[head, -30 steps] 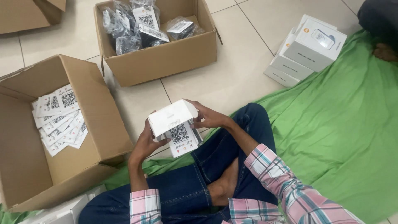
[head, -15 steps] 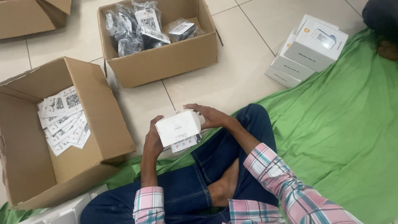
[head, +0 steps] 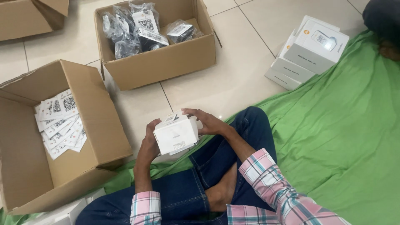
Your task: The person packs electronic items into boxes and applies stickers.
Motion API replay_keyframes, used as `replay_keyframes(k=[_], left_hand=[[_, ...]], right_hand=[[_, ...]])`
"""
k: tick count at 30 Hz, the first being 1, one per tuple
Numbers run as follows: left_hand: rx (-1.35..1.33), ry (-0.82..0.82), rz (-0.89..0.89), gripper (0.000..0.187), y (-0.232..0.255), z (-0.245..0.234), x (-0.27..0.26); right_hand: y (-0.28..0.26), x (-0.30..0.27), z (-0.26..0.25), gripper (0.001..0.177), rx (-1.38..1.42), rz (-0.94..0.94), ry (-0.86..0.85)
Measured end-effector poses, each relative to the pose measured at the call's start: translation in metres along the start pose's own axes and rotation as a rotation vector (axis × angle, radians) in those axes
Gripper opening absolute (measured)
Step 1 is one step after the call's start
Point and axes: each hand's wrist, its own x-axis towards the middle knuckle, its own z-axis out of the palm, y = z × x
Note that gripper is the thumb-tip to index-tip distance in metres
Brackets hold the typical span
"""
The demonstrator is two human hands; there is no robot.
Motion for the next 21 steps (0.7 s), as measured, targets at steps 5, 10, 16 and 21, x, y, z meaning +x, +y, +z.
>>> replay_keyframes(k=[5,10,16,21], left_hand=[[0.004,-0.042,0.425,0.087,-0.016,-0.011,-0.003],[-0.128,0.034,0.269,0.054,-0.007,-0.023,-0.035],[-0.266,0.207,0.232,0.037,0.002,0.012,-0.054],[-0.225,0.277,0.071,0.040,0.000,0.033,-0.046]], right_hand=[[0.002,-0.003,-0.005,0.084,0.156,-0.018,-0.070],[0.003,-0.026,-0.008,0.056,0.308,-0.079,0.105],[-0.004,-0.052,0.025,0.046,0.297,-0.056,0.180],[-0.027,-0.037,0.034,0.046,0.100,0.097,0.174]])
